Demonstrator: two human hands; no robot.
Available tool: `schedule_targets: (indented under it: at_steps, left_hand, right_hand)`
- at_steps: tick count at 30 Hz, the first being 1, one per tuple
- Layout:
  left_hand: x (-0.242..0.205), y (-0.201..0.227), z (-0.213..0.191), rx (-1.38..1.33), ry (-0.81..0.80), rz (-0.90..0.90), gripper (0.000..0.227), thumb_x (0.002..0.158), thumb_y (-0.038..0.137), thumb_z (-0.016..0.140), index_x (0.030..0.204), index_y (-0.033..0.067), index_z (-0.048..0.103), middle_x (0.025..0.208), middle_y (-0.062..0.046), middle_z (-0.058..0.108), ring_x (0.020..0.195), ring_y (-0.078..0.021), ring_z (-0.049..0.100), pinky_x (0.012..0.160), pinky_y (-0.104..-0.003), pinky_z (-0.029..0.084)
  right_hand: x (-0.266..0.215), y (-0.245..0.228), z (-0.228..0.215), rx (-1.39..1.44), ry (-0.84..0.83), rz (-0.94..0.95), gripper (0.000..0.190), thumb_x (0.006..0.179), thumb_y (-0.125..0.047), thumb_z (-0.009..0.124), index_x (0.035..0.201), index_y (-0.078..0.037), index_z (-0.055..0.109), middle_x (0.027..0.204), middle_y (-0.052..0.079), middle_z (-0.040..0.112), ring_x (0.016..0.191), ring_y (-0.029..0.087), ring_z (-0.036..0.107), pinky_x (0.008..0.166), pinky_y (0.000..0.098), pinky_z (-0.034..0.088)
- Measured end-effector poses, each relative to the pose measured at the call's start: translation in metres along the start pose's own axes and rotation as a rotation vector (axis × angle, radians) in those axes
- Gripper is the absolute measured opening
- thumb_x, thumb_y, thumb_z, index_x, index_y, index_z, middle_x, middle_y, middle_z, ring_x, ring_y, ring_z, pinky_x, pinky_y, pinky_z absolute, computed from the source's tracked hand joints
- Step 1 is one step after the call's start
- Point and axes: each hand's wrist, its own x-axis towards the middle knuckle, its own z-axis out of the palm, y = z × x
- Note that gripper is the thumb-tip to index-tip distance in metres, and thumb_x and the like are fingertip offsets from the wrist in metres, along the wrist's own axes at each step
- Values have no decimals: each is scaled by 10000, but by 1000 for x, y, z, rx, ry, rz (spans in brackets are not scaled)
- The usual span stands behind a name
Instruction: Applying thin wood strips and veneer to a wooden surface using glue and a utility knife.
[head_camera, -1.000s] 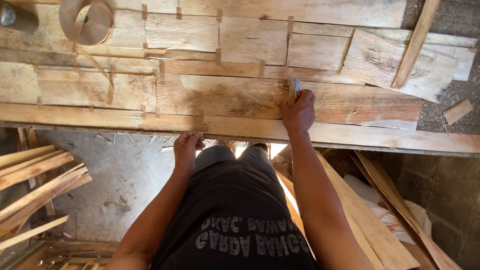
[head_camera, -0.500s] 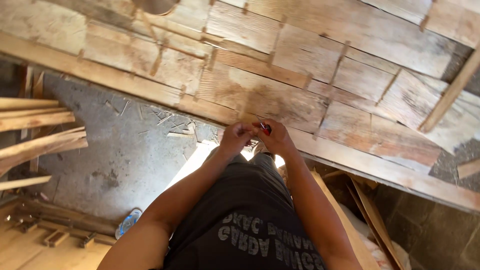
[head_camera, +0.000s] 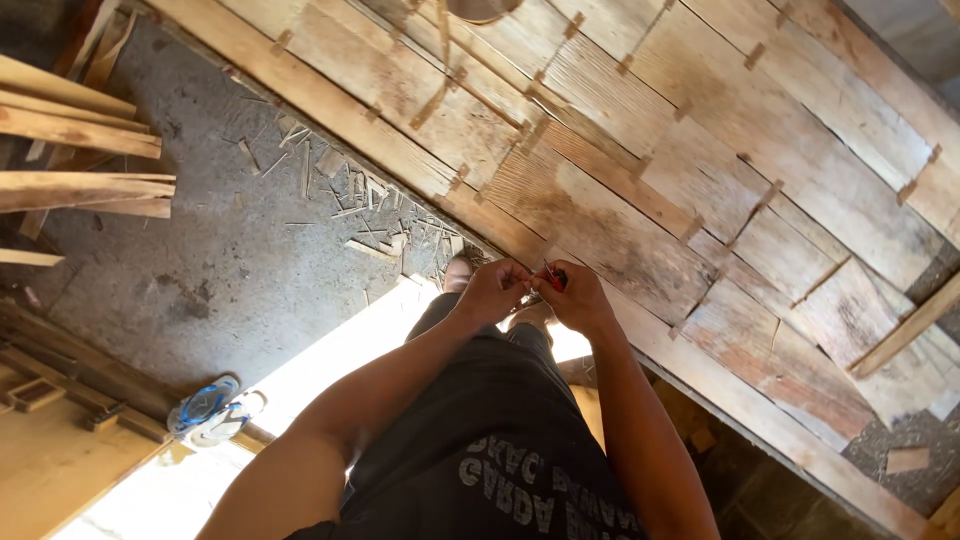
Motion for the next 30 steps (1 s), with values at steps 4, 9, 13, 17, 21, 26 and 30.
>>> schedule_targets:
  at_steps: [4,9,13,17,21,26,30]
  left_hand:
    - [-5,9,-26,10,43,35,111,947,111,717,955,8,677,776,-23,705,636,-67,653,567,-238,543]
    - [-14,31,-48,30,128,38,100,931,73,705,987,-8,719,793,-56,728,641,-91,669,575,-251,542]
    - [-16,28,-52,28,182,63,121,929,65,707,1016,-16,731,819,-59,744,646,-96,676,577,-254,549]
    - [-19,45,-45,-17,142,62,256,883,22,680,1131,-12,731,876,-60,772,689,-84,697,603,-248,564]
    - [-8,32,-31,-64,86,-36,376,890,20,690,1265,-4,713,881,-180,753,693,-100,679,623,-247,546]
    - [-10,84,-13,49,140,8,743,828,33,709,1508,102,416,1288,-200,586,746,-145,703,634,-270,566]
    - [7,91,-9,282,271,42,815,839,138,728,1563,108,355,1427,-199,590,885,-233,734,758,-344,596]
  right_hand:
    - [7,-28,22,-116,43,-7,277,905,-281,757,1000,-22,732,713,118,696,603,168,597,578,338,486]
    - [19,-35,54,-180,245,-362,201,894,-203,742,968,-23,690,742,159,670,620,258,631,571,374,495]
    - [17,-54,57,-196,289,-435,160,887,-169,729,942,-28,677,760,162,663,639,298,640,573,399,493]
    - [15,-57,47,-185,308,-309,145,880,-157,722,946,-34,683,717,140,664,595,275,636,552,399,484]
    - [13,-48,30,-125,332,-272,144,892,-147,722,951,-20,684,676,111,639,556,214,595,528,364,462]
    - [13,-14,-3,-19,368,-273,133,921,-155,711,945,-24,699,647,60,606,558,140,529,530,321,440]
    - [7,24,-43,45,471,-225,159,958,-194,703,949,-35,710,656,18,600,581,96,499,538,294,426]
